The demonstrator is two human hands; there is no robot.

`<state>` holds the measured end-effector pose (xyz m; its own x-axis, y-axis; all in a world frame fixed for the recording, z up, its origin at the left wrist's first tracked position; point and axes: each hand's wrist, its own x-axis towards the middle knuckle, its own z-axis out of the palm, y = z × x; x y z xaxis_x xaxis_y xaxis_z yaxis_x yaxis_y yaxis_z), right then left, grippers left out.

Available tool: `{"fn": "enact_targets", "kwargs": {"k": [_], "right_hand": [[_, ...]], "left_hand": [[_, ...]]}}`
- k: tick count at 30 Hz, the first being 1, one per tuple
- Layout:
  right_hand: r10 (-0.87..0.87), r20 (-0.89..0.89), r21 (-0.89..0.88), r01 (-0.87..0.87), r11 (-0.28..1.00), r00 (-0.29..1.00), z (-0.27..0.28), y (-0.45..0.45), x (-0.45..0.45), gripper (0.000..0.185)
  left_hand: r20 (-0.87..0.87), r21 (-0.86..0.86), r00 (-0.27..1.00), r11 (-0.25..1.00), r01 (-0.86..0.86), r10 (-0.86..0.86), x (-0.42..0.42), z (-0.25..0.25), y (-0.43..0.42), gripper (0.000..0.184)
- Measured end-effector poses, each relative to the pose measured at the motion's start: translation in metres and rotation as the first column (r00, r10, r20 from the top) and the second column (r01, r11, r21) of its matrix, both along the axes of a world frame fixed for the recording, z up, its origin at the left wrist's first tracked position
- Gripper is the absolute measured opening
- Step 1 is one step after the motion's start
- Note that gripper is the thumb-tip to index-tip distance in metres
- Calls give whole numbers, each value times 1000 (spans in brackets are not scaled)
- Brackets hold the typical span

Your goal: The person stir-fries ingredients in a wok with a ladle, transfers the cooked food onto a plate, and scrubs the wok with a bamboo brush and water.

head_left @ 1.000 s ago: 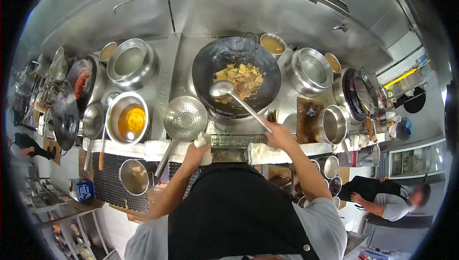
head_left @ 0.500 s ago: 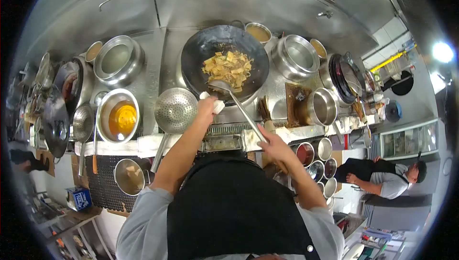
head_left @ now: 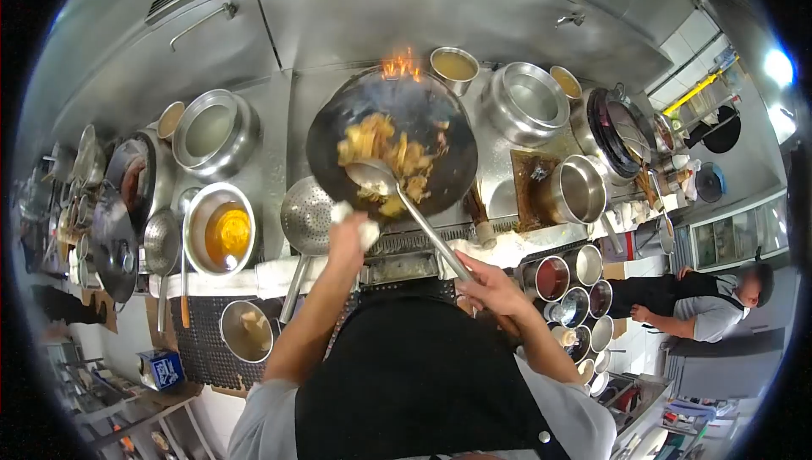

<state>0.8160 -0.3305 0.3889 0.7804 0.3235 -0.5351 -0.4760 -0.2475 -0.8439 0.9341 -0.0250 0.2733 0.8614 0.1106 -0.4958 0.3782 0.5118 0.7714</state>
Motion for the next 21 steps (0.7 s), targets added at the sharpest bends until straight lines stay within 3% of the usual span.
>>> {"fn": "enact_targets", "kwargs": {"k": [2, 4, 5, 6, 7, 9, 10, 11, 12, 13, 14, 15, 16, 17, 18, 20, 21], "right_hand": [[4, 63, 99, -10, 995, 998, -13, -11, 3, 77], [171, 348, -367, -34, 929, 922, -22, -22, 21, 75], [309, 641, -495, 71, 866, 703, -62, -40, 31, 74], [291, 504, -583, 72, 809, 814, -51, -41, 40, 75], [271, 505, -627, 132, 768, 819, -50, -38, 45, 74], [196, 476, -647, 191, 738, 857, -27, -22, 46, 74], [166, 608, -553, 264, 791, 776, -39, -23, 40, 75], [133, 567, -507, 216, 835, 813, -18, -17, 30, 75], [110, 518, -457, 165, 874, 848, 2, -11, 19, 75], [172, 748, -343, 152, 927, 641, -10, -11, 15, 73], [186, 741, -348, 133, 928, 645, -17, -17, 10, 73], [97, 509, -224, 23, 974, 855, 3, -12, 1, 73], [51, 216, -72, -36, 997, 975, 18, -8, -1, 72], [91, 87, -149, -77, 986, 992, 26, -8, 6, 72], [100, 86, -156, -86, 984, 991, 19, -11, 17, 72], [276, 387, -442, -85, 893, 880, -24, -21, 48, 74], [329, 539, -533, 11, 846, 776, -50, -28, 63, 75]], "left_hand": [[26, -74, 995, 992, 99, -97, 49, -33, -4, 20], [62, -72, 990, 989, 131, -127, 45, -35, -2, 17], [94, -69, 984, 985, 160, -154, 41, -36, -3, 15], [355, 411, 868, 892, 189, -348, 18, -56, 7, 13], [68, -76, 995, 994, 77, -72, 2, -39, 6, 13], [59, 62, 990, 990, 127, -131, -38, -68, 26, 16], [-67, 88, 994, 992, 94, -88, -58, -58, 27, 17], [-82, 272, 986, 948, 165, -148, -71, -47, 30, 15], [-82, 267, 987, 951, 157, -139, -70, -41, 26, 15], [-33, 175, 996, 981, 82, -77, -63, -35, 19, 14], [3, 80, 1000, 997, 7, -7, -57, -29, 13, 13], [0, 27, 1000, 999, -18, 18, -35, -37, 7, 14], [4, -27, 999, 999, -42, 42, -1, -46, 1, 16], [15, -97, 1000, 995, 16, -15, 28, -40, -5, 13], [34, -169, 997, 983, 78, -74, 46, -37, -10, 12], [25, -166, 997, 983, 75, -72, 46, -50, -16, 11], [19, -154, 997, 985, 80, -79, 46, -53, -19, 10]]}}
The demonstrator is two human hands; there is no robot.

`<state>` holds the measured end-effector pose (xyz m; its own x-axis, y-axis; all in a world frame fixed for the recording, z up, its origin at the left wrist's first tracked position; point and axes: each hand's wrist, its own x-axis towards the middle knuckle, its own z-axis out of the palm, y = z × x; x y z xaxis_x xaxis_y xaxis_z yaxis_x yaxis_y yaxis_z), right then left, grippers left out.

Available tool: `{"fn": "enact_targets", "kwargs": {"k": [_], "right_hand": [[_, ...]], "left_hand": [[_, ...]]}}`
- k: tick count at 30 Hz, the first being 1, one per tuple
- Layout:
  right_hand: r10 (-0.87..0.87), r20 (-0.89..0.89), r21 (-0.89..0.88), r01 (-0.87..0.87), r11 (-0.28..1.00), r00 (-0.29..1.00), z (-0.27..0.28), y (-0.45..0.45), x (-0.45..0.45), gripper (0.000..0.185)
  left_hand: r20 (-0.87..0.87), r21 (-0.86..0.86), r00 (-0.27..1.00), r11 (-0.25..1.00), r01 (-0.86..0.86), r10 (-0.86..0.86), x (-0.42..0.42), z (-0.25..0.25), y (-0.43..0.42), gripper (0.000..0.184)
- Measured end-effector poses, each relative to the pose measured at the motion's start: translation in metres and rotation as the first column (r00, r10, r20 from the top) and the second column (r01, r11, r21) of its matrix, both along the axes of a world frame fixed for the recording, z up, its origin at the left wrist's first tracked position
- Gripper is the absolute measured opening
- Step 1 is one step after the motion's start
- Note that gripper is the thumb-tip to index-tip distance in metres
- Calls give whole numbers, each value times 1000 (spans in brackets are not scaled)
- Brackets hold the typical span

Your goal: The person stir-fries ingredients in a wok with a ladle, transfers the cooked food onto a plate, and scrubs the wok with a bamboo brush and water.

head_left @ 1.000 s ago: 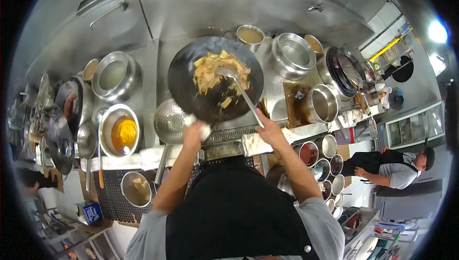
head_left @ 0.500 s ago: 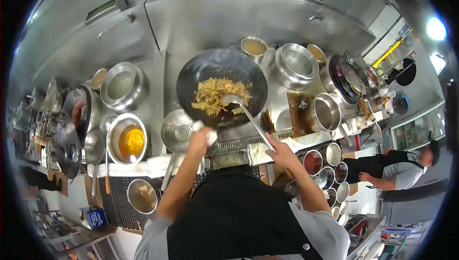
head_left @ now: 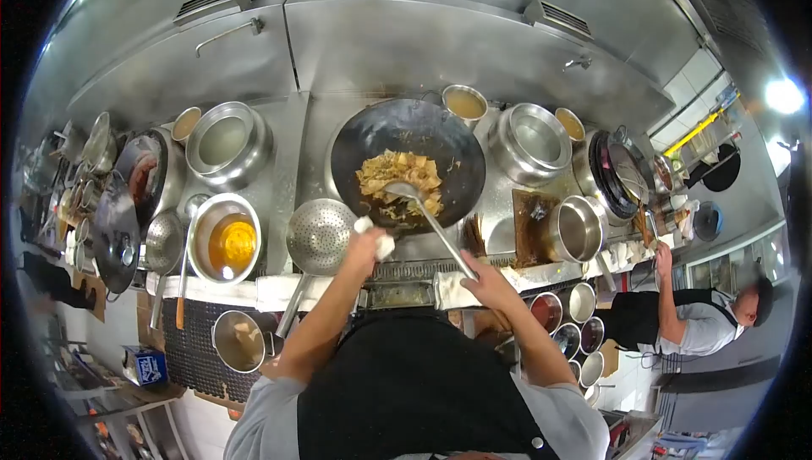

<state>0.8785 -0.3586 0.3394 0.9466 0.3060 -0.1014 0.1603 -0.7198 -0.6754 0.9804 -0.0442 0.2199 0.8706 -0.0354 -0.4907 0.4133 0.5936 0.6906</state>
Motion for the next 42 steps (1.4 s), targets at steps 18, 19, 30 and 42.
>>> {"fn": "enact_targets", "kwargs": {"k": [18, 19, 30, 42], "right_hand": [[-50, -87, -491, 1, 871, 995, -18, -38, 44, 78], [-89, -57, -271, 70, 960, 994, -24, -48, 68, 73], [-243, -433, 319, 400, 859, 868, -38, 30, 140, 72], [-165, -460, 332, 342, 879, 872, -18, 16, 144, 74]], "left_hand": [[-48, 17, 994, 996, -92, 93, 29, 7, -4, 34], [-54, 27, 994, 996, -89, 91, 23, 9, 0, 34], [-259, 380, 954, 892, 247, -153, -155, 14, 37, 25], [-173, 438, 985, 896, 69, 8, -132, 35, 44, 27]]}}
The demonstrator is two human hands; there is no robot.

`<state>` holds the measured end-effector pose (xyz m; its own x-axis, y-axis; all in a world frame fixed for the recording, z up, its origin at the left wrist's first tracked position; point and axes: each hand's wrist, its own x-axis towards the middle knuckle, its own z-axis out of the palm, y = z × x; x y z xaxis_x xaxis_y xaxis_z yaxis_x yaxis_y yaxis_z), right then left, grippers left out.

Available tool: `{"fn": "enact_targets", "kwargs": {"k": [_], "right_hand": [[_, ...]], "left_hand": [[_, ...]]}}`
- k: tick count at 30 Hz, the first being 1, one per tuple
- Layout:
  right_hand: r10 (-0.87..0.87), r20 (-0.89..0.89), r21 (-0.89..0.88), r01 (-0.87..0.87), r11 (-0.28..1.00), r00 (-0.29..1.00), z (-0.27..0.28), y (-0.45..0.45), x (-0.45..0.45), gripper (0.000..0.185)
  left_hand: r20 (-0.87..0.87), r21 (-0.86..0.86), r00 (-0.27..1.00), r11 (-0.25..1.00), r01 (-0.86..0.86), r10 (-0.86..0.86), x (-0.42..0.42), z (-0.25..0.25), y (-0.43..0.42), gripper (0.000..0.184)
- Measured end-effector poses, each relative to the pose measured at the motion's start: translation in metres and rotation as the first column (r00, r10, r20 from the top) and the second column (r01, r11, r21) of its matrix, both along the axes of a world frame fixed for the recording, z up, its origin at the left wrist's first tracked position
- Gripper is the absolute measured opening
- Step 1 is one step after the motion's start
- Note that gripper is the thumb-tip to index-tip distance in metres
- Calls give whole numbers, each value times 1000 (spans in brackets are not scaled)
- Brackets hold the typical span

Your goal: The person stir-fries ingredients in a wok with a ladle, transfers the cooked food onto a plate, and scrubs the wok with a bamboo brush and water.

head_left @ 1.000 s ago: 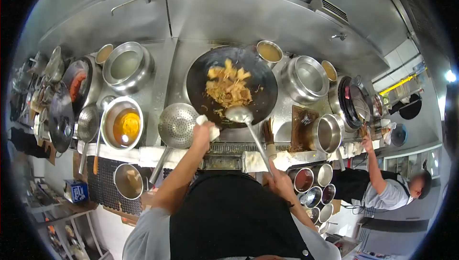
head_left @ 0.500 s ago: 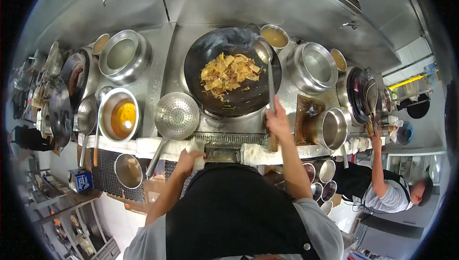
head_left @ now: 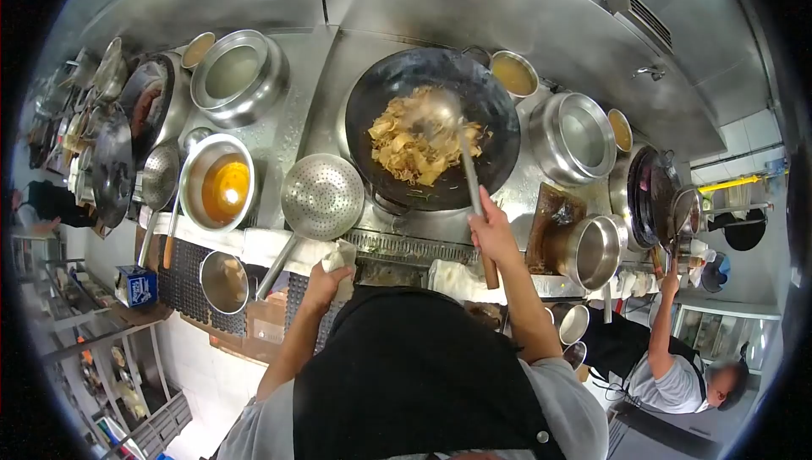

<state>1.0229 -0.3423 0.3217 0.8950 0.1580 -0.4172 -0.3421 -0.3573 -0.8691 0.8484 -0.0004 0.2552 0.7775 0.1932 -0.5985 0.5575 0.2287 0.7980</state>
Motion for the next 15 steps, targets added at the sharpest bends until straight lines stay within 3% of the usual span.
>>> {"fn": "enact_targets", "kwargs": {"k": [1, 3, 5, 7, 8, 9, 11, 13, 15], "right_hand": [[-3, -3, 2, 3, 1000, 1000, -2, 4, -2, 74], [-62, 50, -71, 66, 995, 997, -7, 8, -8, 74], [-4, 55, -147, 12, 989, 998, -17, 2, -36, 75], [281, 367, -258, -193, 947, 887, -11, 2, -66, 74], [250, 81, -188, -232, 954, 965, 2, -1, -71, 73], [240, 82, -189, -221, 957, 967, -9, -8, -66, 73], [238, 350, -233, -162, 959, 906, -42, -22, -43, 73], [174, 347, -283, -74, 956, 922, -19, -10, -16, 72], [-172, 62, -74, 176, 982, 983, 11, -2, 4, 76]], "left_hand": [[-3, 2, 1000, 1000, 3, -3, 2, 0, 0, 27], [-89, -168, 994, 982, -81, 67, 8, 1, -1, 23], [-92, -176, 994, 982, -67, 52, 10, -3, 1, 21], [-99, -187, 994, 981, -56, 38, 10, -5, 1, 20], [-62, -177, 997, 983, -58, 47, 10, -5, 0, 20], [-26, -167, 998, 984, -57, 54, 10, -4, -2, 21], [-24, -140, 999, 989, -46, 43, 11, -11, -4, 21], [-12, -106, 999, 993, -51, 50, 16, -12, -2, 20], [40, -33, 999, 999, 0, 1, 22, -8, -6, 19]]}}
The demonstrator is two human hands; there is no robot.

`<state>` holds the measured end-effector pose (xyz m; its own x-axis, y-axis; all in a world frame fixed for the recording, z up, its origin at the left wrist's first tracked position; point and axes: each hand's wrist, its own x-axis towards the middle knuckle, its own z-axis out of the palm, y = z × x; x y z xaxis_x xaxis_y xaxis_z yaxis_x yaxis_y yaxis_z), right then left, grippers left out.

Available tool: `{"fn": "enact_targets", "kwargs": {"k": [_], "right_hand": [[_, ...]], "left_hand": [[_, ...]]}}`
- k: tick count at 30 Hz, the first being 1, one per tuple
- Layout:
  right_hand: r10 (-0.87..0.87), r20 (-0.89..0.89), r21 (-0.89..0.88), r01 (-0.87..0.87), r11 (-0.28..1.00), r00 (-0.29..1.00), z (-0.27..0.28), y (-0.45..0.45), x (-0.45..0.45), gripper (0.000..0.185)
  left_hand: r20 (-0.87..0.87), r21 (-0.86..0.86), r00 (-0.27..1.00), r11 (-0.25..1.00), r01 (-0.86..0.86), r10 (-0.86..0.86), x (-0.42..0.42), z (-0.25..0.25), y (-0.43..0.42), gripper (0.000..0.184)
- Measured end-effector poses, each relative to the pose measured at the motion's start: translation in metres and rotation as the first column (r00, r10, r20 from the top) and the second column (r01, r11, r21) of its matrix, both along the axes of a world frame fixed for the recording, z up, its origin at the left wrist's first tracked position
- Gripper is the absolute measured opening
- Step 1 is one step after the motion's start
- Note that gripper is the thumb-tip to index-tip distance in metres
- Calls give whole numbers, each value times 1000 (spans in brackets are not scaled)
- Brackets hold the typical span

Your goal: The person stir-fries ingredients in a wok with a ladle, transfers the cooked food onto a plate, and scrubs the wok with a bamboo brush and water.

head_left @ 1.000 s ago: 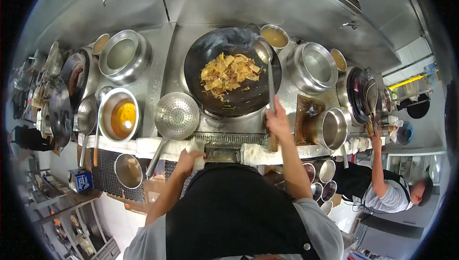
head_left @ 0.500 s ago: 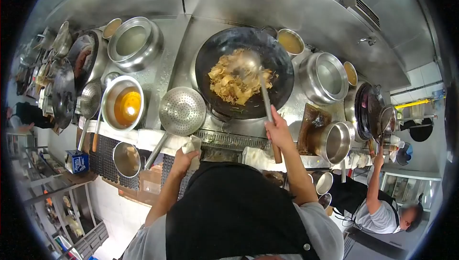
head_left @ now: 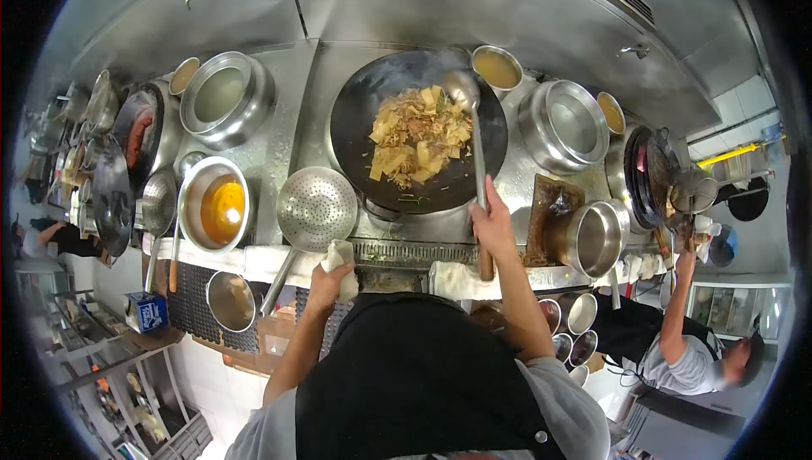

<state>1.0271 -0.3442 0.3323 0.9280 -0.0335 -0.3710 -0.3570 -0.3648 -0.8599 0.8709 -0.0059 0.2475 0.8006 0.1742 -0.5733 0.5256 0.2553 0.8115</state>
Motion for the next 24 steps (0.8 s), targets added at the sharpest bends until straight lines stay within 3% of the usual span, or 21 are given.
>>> {"fn": "enact_targets", "kwargs": {"k": [1, 3, 4, 6, 7, 9, 11, 12, 13, 14, 15, 16, 17, 18, 19, 20, 21, 22, 24], "right_hand": [[-8, 0, 0, 8, 1000, 1000, -11, 2, 0, 76], [97, 205, -219, -51, 974, 974, -40, 10, 2, 79], [91, 216, -219, -43, 975, 972, -38, 15, -8, 79], [341, 103, -318, -294, 901, 934, -35, 22, -46, 76], [336, 108, -322, -287, 902, 936, -36, 18, -57, 76], [402, 171, -84, -393, 916, 899, -40, 4, -72, 74], [396, 141, -171, -372, 912, 907, -42, -11, -66, 72], [394, 114, -251, -357, 900, 912, -41, -16, -62, 70], [381, 284, -320, -287, 903, 880, -38, -15, -66, 70], [375, 291, -327, -277, 903, 880, -35, -16, -72, 70], [256, 286, -263, -181, 948, 924, -30, -18, -79, 70], [136, 271, -200, -82, 976, 953, -27, -20, -87, 70], [122, 266, -313, -34, 949, 956, -26, -22, -95, 72], [122, 268, -319, -31, 947, 956, -28, -24, -106, 72], [143, 261, -462, -6, 887, 955, -33, -25, -117, 71], [166, 252, -596, 18, 803, 953, -41, -28, -127, 69], [224, 284, -624, 2, 781, 932, -54, -31, -140, 70], [227, 279, -630, -1, 777, 933, -48, -27, -157, 70], [334, 235, -418, -216, 882, 913, -17, -20, -188, 76]], "left_hand": [[0, 0, 1000, 1000, 8, -8, 4, 6, -4, 19], [-18, -158, 1000, 987, -19, 17, 18, 17, -15, 25], [-7, -157, 1000, 988, -11, 10, 26, 18, -22, 25], [37, -346, 996, 937, -59, 76, 39, 15, -34, 35], [68, -323, 997, 946, -5, 28, 45, 13, -36, 39], [61, -341, 995, 939, -50, 75, 60, 3, -43, 37], [53, -317, 987, 940, -126, 150, 74, -40, -50, 46], [63, -326, 988, 938, -116, 144, 78, -29, -50, 46], [11, -362, 997, 930, -64, 72, 82, -7, -48, 52], [-42, -399, 999, 917, -13, -4, 86, 12, -45, 57], [-85, -362, 996, 931, -36, 6, 91, 22, -47, 63], [-79, -371, 997, 928, -30, 0, 100, 18, -50, 63], [-79, -326, 997, 944, -51, 27, 109, 10, -53, 63], [-78, -278, 995, 958, -74, 55, 119, 3, -55, 63], [-85, -343, 996, 938, -58, 30, 133, 5, -59, 41], [-80, -349, 996, 935, -59, 33, 142, -9, -59, 41], [-22, -340, 999, 939, -44, 39, 149, -31, -61, 32], [29, -330, 999, 944, -29, 41, 146, -24, -62, 24], [-15, -372, 996, 924, -89, 90, 128, 8, -65, 15]]}}
